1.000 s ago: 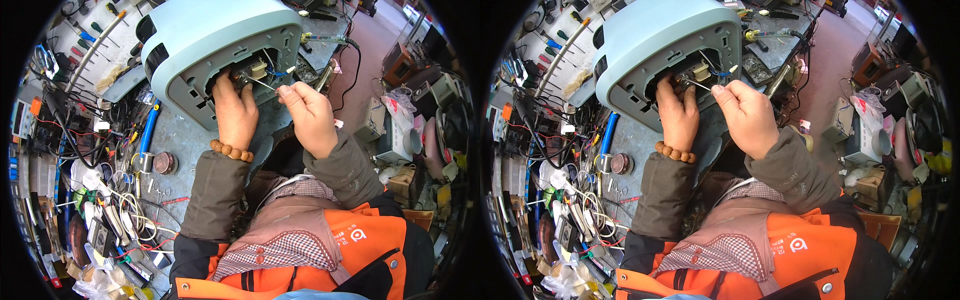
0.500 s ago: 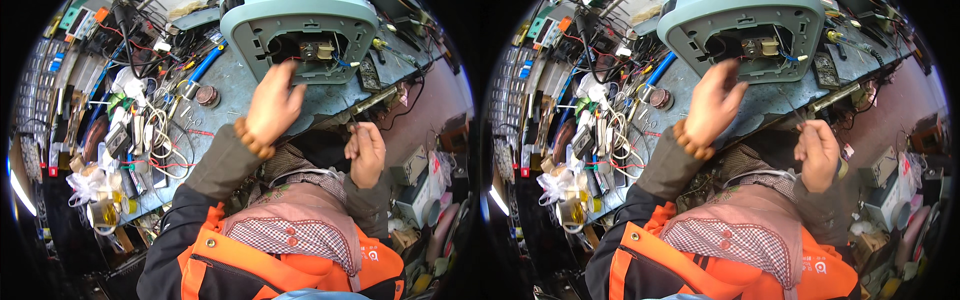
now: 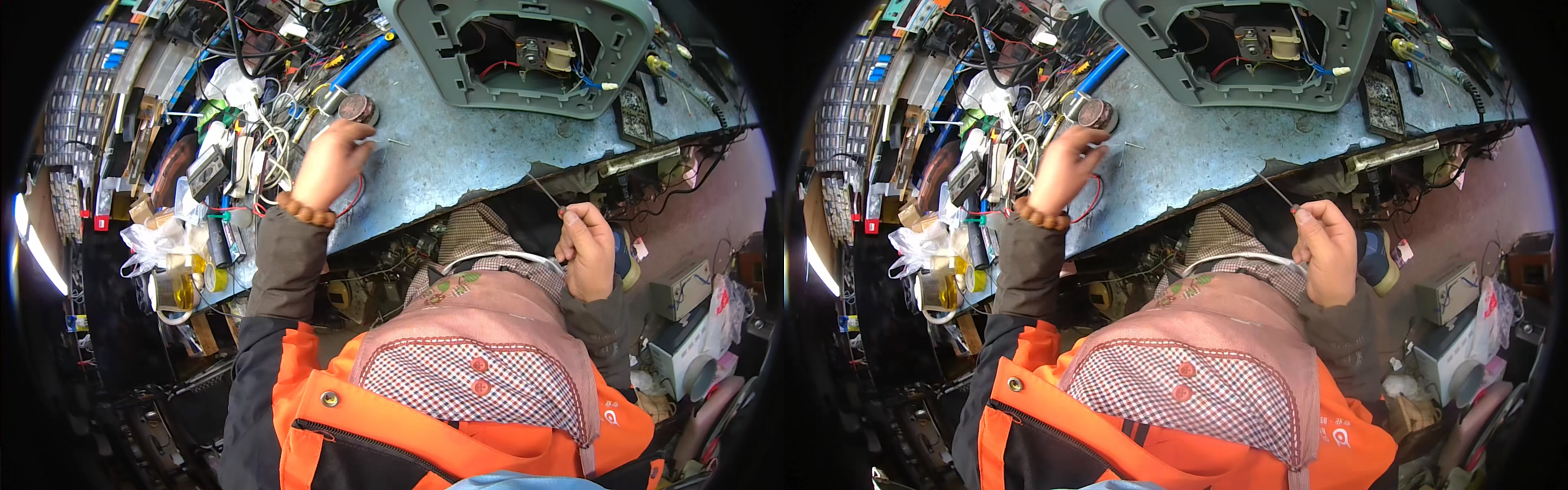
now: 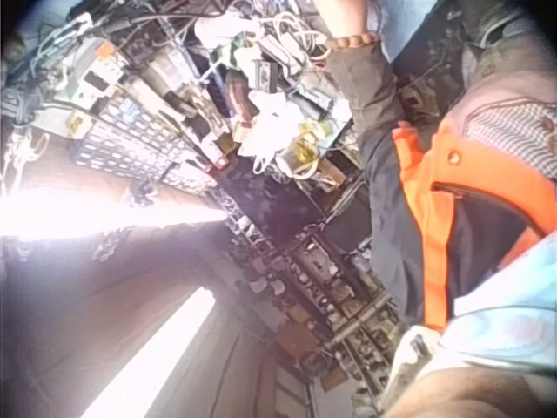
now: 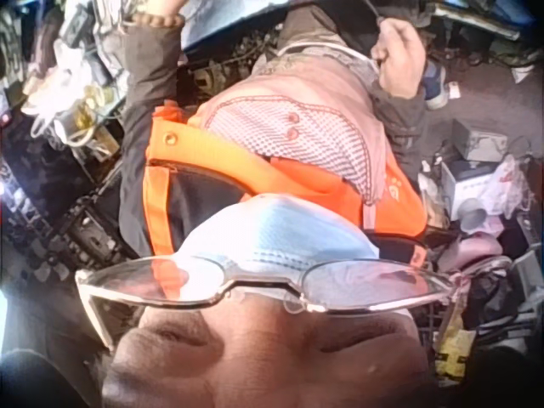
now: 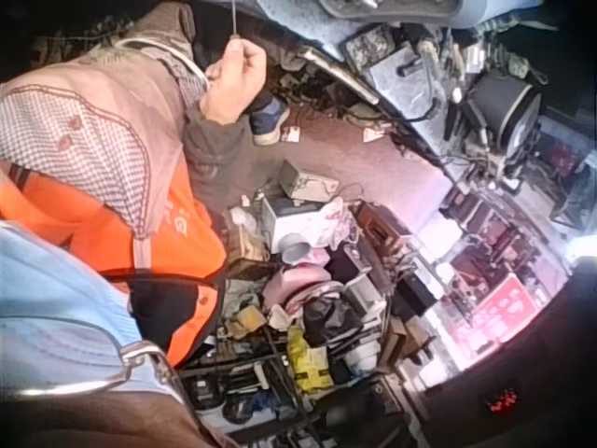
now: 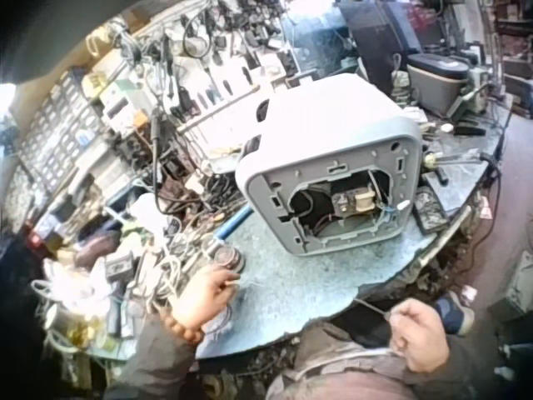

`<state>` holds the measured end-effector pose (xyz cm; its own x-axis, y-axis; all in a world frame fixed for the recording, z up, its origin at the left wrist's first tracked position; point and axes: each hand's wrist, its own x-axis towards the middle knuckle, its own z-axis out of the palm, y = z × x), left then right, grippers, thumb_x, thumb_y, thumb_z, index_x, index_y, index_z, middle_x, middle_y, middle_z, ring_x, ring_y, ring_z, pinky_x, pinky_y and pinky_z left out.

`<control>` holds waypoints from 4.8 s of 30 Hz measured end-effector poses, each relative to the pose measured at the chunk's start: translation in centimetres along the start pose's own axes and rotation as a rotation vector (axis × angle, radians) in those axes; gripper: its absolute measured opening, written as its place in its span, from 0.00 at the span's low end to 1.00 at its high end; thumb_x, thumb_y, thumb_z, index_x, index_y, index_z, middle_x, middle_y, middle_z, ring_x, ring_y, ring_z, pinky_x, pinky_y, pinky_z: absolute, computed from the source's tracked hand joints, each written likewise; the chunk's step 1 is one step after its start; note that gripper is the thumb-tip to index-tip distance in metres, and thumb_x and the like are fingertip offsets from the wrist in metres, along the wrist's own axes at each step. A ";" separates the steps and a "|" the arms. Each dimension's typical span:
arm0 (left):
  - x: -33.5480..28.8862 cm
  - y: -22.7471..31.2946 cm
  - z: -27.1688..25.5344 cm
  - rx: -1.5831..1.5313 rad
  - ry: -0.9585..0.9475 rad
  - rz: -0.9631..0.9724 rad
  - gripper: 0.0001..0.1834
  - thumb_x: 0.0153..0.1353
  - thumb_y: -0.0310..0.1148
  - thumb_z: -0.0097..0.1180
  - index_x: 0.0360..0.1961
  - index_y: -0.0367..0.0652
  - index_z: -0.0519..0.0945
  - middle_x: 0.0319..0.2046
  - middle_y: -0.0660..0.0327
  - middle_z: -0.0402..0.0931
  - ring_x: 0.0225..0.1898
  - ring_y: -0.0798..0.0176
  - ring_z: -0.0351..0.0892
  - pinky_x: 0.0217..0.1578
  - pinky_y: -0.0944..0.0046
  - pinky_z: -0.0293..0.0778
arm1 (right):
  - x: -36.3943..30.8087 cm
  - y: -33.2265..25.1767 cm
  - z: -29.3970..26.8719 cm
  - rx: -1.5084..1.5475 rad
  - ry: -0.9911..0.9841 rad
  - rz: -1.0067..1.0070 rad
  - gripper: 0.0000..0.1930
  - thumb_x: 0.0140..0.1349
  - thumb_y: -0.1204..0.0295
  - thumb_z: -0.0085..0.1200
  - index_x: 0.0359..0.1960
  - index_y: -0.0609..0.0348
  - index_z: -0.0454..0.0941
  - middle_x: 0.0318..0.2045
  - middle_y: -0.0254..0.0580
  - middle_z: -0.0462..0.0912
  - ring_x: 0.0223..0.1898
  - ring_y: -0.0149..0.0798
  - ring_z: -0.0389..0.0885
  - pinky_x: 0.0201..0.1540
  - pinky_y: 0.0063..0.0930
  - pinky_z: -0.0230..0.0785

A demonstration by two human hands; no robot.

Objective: The person works on the internal components of a light-blue appliance, using a screwdriver to tighten screws and adjust parts. They handle small metal pieces and wires, occasionally wiping components with a white cloth. The task involves repeated insertion and removal of parts within the device's housing.

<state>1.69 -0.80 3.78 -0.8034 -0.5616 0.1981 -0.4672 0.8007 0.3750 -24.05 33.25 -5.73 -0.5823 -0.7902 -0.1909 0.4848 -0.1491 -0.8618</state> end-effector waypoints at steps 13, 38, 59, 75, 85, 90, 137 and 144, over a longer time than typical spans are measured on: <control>4.5 3.2 3.0 0.161 -0.200 0.237 0.08 0.59 0.31 0.64 0.34 0.36 0.83 0.31 0.47 0.81 0.33 0.43 0.86 0.35 0.46 0.82 | -0.7 1.2 0.0 -0.099 0.034 0.025 0.07 0.79 0.70 0.61 0.43 0.60 0.81 0.23 0.25 0.74 0.20 0.20 0.70 0.24 0.19 0.66; 11.1 14.9 9.2 -1.553 -0.276 -0.443 0.07 0.73 0.29 0.56 0.40 0.36 0.82 0.30 0.59 0.82 0.23 0.66 0.79 0.22 0.66 0.73 | -0.4 1.5 -1.1 -0.040 -0.010 0.036 0.06 0.80 0.69 0.58 0.45 0.58 0.79 0.25 0.27 0.73 0.22 0.21 0.68 0.26 0.22 0.68; 11.4 16.1 9.2 -1.409 -0.238 -0.366 0.10 0.76 0.31 0.58 0.41 0.32 0.82 0.34 0.54 0.86 0.28 0.63 0.87 0.28 0.64 0.86 | -0.1 2.1 -1.0 -0.079 0.045 0.050 0.06 0.79 0.71 0.59 0.45 0.60 0.80 0.24 0.26 0.73 0.20 0.21 0.68 0.25 0.21 0.68; 13.1 15.0 9.0 -1.497 -0.314 -0.400 0.08 0.77 0.30 0.58 0.40 0.36 0.82 0.30 0.60 0.83 0.23 0.68 0.82 0.22 0.68 0.78 | 0.3 2.3 -1.2 -0.078 0.051 0.060 0.06 0.78 0.70 0.60 0.45 0.60 0.80 0.25 0.27 0.74 0.20 0.21 0.69 0.25 0.21 0.69; 12.6 16.1 10.2 -1.828 -0.238 -0.496 0.09 0.81 0.32 0.53 0.51 0.38 0.81 0.40 0.58 0.85 0.29 0.70 0.75 0.29 0.68 0.71 | -0.1 -1.3 1.5 -0.163 0.145 -0.264 0.06 0.81 0.70 0.59 0.49 0.59 0.79 0.28 0.25 0.76 0.22 0.18 0.67 0.24 0.16 0.59; 11.1 17.0 9.4 -1.700 -0.199 -0.525 0.17 0.79 0.33 0.53 0.59 0.32 0.80 0.47 0.54 0.86 0.38 0.61 0.83 0.40 0.60 0.82 | 1.8 -3.6 3.7 -0.402 0.210 -0.515 0.10 0.80 0.74 0.57 0.57 0.64 0.79 0.41 0.32 0.84 0.37 0.22 0.79 0.40 0.20 0.73; 12.9 13.9 9.8 -1.655 -0.520 -0.295 0.11 0.72 0.33 0.69 0.39 0.34 0.87 0.32 0.61 0.86 0.24 0.77 0.71 0.23 0.73 0.64 | 4.1 -2.9 12.1 -0.892 0.342 -0.542 0.15 0.82 0.67 0.56 0.60 0.64 0.74 0.32 0.47 0.82 0.26 0.38 0.83 0.31 0.38 0.78; 12.8 14.4 9.2 -1.641 -0.591 -0.267 0.10 0.75 0.33 0.67 0.38 0.36 0.86 0.31 0.63 0.85 0.27 0.75 0.76 0.27 0.73 0.71 | 4.1 -3.5 11.9 -0.157 0.354 -0.126 0.14 0.86 0.61 0.49 0.50 0.60 0.78 0.24 0.28 0.70 0.22 0.24 0.67 0.25 0.25 0.64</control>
<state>-18.72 5.43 3.37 -0.9613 -0.1894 -0.2001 -0.0756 -0.5170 0.8526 -20.42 23.44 2.10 -0.8327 -0.5143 -0.2052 0.3055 -0.1177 -0.9449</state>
